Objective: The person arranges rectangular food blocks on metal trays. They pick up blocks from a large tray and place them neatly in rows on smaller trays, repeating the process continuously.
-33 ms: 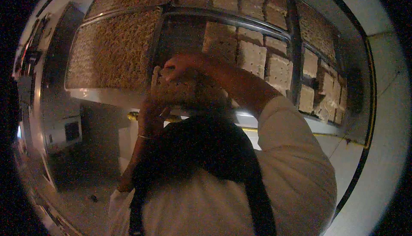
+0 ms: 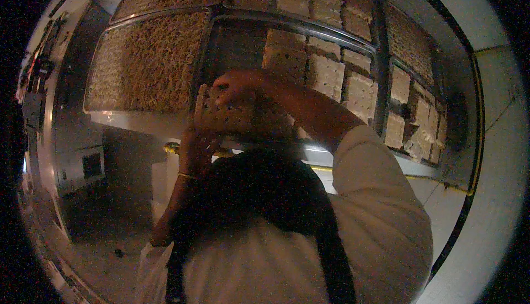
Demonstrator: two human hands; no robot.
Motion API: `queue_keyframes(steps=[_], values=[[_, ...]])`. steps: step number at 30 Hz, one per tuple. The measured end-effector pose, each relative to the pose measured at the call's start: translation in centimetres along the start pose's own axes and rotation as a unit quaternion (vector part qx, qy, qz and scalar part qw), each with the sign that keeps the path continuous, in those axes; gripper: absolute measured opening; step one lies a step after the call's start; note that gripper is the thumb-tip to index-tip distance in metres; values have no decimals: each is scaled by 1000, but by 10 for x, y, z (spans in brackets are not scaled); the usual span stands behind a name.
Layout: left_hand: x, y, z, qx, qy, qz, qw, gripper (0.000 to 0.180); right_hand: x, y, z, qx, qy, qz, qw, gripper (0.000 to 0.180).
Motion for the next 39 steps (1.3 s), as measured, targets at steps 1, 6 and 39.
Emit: queue_keyframes(steps=[1,6,39], values=[[1,8,4,-4,-61,-114,992,41,4,1,-5,12,10,6,1000,80],[-8,29,13,99,55,-53,992,51,15,4,-16,40,-34,84,995,87],[73,-55,231,-19,265,244,933,49,8,25,-20,369,221,-272,860,67]])
Point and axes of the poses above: each hand's wrist, its own z-axis towards the middle knuckle, its own y-axis out of the palm, x = y × z, the point moved 1 cm from there along z, towards the middle knuckle, and after that the axes turned 15 degrees about -y, right-handed, at the moved point
